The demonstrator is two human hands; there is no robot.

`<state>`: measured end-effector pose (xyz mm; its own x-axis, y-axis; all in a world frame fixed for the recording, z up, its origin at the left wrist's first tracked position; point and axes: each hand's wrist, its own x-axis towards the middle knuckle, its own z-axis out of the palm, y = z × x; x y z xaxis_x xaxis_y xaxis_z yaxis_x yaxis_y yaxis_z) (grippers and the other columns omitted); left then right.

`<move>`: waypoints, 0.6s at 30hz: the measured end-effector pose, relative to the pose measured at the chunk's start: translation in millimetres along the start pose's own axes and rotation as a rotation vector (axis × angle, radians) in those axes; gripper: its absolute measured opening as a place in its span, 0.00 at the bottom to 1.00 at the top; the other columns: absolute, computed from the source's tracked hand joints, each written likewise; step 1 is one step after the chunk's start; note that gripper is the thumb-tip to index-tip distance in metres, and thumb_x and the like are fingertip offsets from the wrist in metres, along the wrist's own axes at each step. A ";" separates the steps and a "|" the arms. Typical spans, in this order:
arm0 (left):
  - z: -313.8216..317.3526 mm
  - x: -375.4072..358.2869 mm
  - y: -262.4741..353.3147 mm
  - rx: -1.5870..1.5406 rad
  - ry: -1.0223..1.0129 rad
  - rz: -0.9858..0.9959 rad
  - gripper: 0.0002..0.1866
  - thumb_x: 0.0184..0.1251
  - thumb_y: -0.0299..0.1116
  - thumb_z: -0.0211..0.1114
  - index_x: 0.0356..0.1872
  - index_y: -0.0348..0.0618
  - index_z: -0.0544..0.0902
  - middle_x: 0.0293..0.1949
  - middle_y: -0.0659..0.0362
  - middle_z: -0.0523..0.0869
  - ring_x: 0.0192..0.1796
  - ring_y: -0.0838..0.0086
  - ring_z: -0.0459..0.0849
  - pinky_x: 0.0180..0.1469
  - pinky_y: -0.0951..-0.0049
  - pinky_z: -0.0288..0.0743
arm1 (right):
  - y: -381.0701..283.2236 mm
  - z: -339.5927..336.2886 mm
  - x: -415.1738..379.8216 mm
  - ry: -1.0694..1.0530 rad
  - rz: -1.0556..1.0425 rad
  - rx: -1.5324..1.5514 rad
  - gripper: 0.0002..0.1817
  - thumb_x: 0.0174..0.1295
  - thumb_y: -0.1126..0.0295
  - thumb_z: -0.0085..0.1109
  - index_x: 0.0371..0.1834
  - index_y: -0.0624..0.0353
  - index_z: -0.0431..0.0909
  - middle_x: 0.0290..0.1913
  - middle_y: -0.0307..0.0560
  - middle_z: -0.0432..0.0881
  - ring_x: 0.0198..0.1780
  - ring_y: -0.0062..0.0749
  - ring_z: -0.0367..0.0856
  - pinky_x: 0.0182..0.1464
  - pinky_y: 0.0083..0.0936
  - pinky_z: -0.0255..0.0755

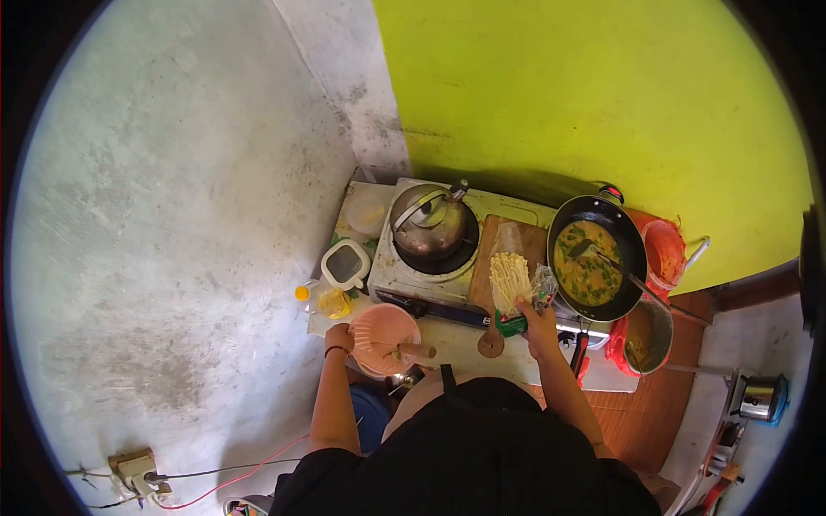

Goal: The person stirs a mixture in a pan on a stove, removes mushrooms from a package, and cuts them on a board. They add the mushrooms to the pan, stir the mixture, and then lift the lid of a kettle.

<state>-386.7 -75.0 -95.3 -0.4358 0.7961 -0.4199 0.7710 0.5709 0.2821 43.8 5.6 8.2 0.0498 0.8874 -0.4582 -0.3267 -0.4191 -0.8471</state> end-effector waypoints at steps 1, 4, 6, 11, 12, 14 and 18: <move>0.5 -0.4 -4.6 -0.031 0.027 -0.019 0.10 0.58 0.34 0.61 0.39 0.47 0.86 0.39 0.48 0.85 0.42 0.55 0.84 0.48 0.61 0.78 | -0.4 2.1 1.2 0.002 -0.003 -0.008 0.17 0.61 0.69 0.63 0.50 0.64 0.74 0.44 0.44 0.81 0.42 0.26 0.80 0.44 0.25 0.74; -0.7 -2.5 -9.0 -0.112 0.079 -0.056 0.11 0.58 0.36 0.62 0.38 0.47 0.87 0.38 0.48 0.86 0.41 0.55 0.85 0.47 0.61 0.78 | -1.8 6.7 5.4 -0.006 0.003 -0.011 0.17 0.61 0.70 0.63 0.50 0.64 0.74 0.45 0.44 0.81 0.42 0.26 0.80 0.43 0.25 0.74; -3.8 -5.4 -9.3 -0.145 0.069 -0.063 0.11 0.59 0.37 0.62 0.39 0.47 0.86 0.39 0.48 0.86 0.42 0.55 0.84 0.48 0.61 0.77 | 2.7 7.0 10.8 0.007 -0.026 -0.011 0.17 0.60 0.70 0.63 0.50 0.64 0.74 0.45 0.44 0.81 0.42 0.27 0.81 0.43 0.25 0.74; -7.7 -11.5 -2.7 -0.174 0.196 -0.127 0.14 0.59 0.39 0.63 0.45 0.47 0.84 0.40 0.48 0.86 0.45 0.57 0.84 0.49 0.61 0.77 | 1.5 14.0 14.2 0.008 -0.021 -0.008 0.13 0.61 0.67 0.62 0.47 0.56 0.74 0.38 0.39 0.81 0.32 0.27 0.83 0.29 0.28 0.78; -11.3 -14.6 1.3 -0.190 0.196 -0.137 0.16 0.60 0.40 0.63 0.46 0.46 0.84 0.41 0.47 0.85 0.46 0.56 0.84 0.49 0.61 0.77 | 4.1 13.6 16.8 0.009 -0.026 -0.020 0.13 0.61 0.67 0.63 0.47 0.56 0.74 0.38 0.39 0.82 0.32 0.27 0.83 0.30 0.29 0.79; -20.2 -24.7 13.7 -0.051 0.226 -0.149 0.17 0.60 0.40 0.63 0.48 0.45 0.82 0.41 0.47 0.85 0.45 0.55 0.84 0.47 0.59 0.77 | 10.8 7.8 23.7 0.022 -0.044 -0.043 0.14 0.60 0.67 0.63 0.47 0.56 0.74 0.38 0.39 0.82 0.32 0.28 0.83 0.30 0.29 0.79; -43.4 -40.9 50.1 0.040 0.318 -0.101 0.17 0.62 0.41 0.62 0.48 0.44 0.80 0.41 0.46 0.84 0.42 0.53 0.84 0.42 0.56 0.78 | 11.2 10.9 23.6 0.036 -0.002 -0.050 0.16 0.59 0.66 0.64 0.48 0.57 0.74 0.40 0.41 0.82 0.35 0.30 0.83 0.35 0.33 0.80</move>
<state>-350.4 -70.2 -26.6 -0.6295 0.7620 -0.1521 0.7312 0.6471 0.2157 31.0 24.0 -9.2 0.0846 0.8811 -0.4652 -0.2789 -0.4273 -0.8600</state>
